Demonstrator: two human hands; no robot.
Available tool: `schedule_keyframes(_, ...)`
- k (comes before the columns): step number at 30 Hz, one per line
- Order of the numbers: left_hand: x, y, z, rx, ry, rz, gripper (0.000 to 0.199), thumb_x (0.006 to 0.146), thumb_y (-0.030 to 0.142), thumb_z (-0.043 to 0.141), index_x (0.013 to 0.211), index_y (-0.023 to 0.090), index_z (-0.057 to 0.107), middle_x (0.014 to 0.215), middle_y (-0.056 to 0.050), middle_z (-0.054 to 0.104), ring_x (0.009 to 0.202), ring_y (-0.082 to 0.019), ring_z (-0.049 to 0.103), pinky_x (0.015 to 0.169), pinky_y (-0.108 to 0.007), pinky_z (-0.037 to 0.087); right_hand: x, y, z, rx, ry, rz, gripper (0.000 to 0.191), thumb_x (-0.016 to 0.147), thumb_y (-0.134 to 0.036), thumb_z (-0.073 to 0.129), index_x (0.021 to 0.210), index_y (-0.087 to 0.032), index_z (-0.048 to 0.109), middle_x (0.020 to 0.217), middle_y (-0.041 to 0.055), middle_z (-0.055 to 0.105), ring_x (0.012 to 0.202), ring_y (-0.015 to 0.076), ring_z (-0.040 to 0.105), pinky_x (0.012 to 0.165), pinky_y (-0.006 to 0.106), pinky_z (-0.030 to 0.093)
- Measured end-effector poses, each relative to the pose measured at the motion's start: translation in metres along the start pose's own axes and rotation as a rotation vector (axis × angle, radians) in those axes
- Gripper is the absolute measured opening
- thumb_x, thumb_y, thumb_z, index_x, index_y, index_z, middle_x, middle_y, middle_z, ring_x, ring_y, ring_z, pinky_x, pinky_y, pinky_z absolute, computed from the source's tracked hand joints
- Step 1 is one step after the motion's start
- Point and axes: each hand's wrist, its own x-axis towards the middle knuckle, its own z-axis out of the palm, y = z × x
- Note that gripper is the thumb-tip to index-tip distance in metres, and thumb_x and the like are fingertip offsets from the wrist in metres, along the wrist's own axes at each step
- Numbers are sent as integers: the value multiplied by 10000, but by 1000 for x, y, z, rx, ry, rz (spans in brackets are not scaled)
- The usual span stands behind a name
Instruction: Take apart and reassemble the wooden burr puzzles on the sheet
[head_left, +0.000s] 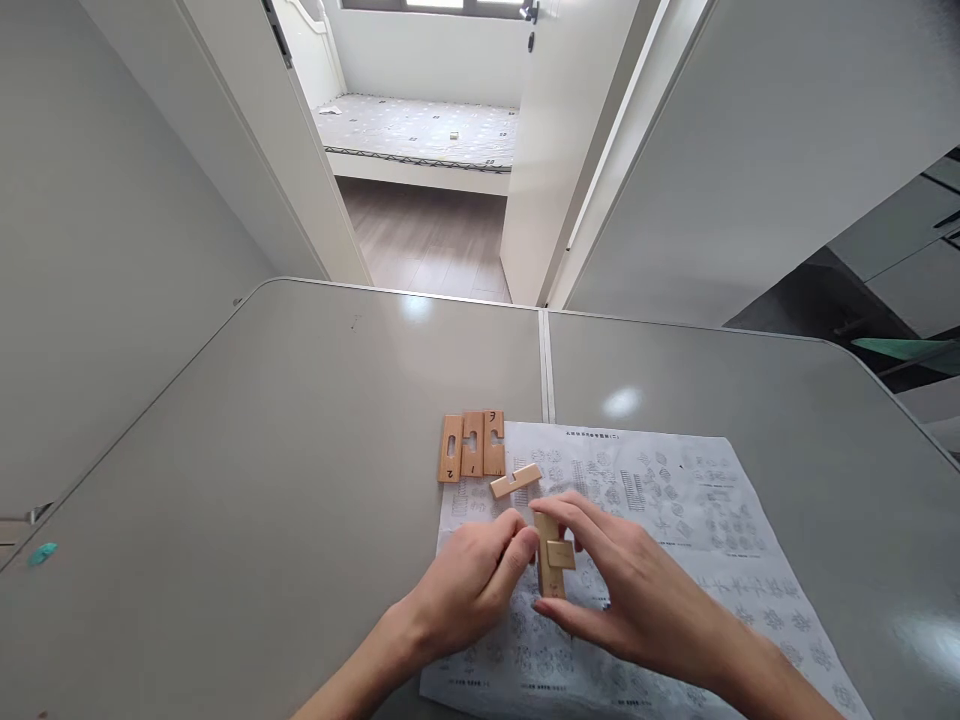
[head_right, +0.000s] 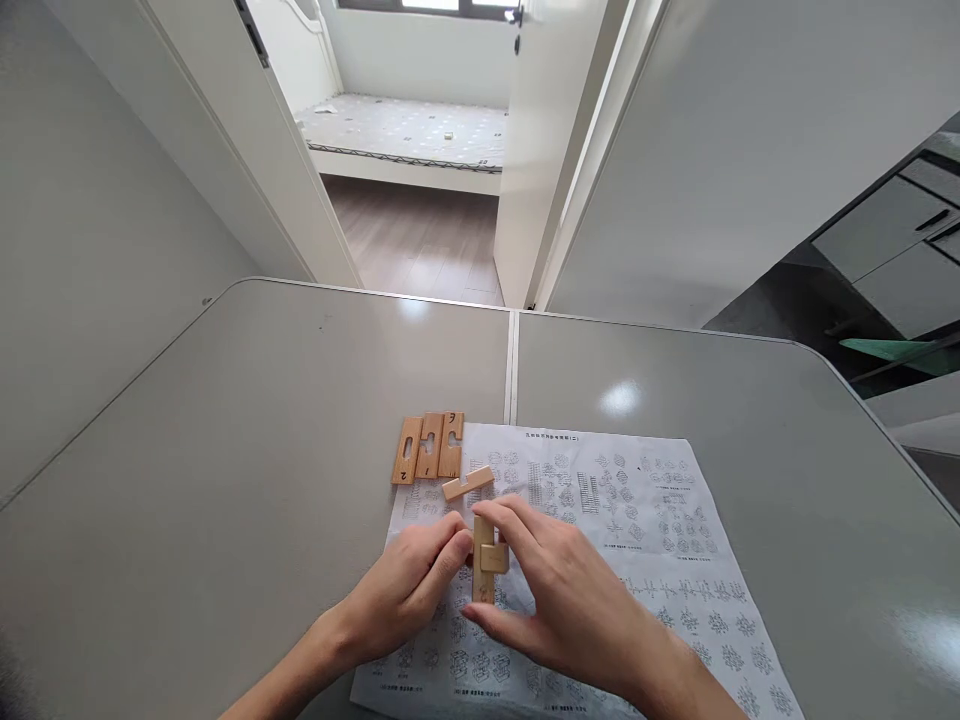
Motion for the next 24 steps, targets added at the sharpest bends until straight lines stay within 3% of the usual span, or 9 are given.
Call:
schedule_keyframes(3,0,2,0,-115,97,-17,368,1124,462,308,1001,213,549,939,-43,673,822,-195,620,767,-314,458,4,-2,6,56,86,116,596,1011,-374,672,1530,-286,391,1359,117,664,1008,252,728,832,397,615)
schedule_keyframes(6,0,4,-1,-231,103,-6,384,1133,486,309,1177,208,570,935,-49,658,951,-222,633,852,-330,488,9,-5,11,189,61,238,244,1091,-444,530,1219,-245,593,1030,55,724,796,209,679,728,357,563)
schedule_keyframes(8,0,4,-3,-253,69,8,397,1133,501,315,1225,205,563,842,-28,597,908,-218,602,814,-324,485,11,-7,12,272,18,266,325,1120,-484,449,970,-235,595,865,26,678,722,190,610,679,331,505)
schedule_keyframes(10,-1,4,-4,-265,19,21,400,1133,503,318,1234,198,557,820,-16,553,825,-194,552,753,-308,466,11,-8,11,340,16,265,425,1128,-528,394,858,-235,539,781,8,615,670,174,539,640,313,453)
schedule_keyframes(16,-3,4,-7,-326,-69,16,346,1127,486,364,1163,189,538,853,-2,513,707,-140,431,670,-280,418,9,-4,13,525,61,287,523,1115,-633,353,789,-240,466,687,-24,506,615,153,449,610,293,397)
schedule_keyframes(20,-1,4,-6,-247,-82,1,366,1119,474,362,934,198,514,794,10,509,688,-138,417,644,-285,374,8,-2,16,656,70,353,550,1104,-670,355,781,-241,473,655,-22,514,598,151,460,593,294,397)
schedule_keyframes(24,1,4,-6,-212,-75,19,400,1105,496,371,843,206,456,754,27,456,670,-132,391,626,-280,341,9,-5,19,796,83,402,615,1068,-743,361,711,-247,427,606,-37,429,555,137,411,554,293,388)
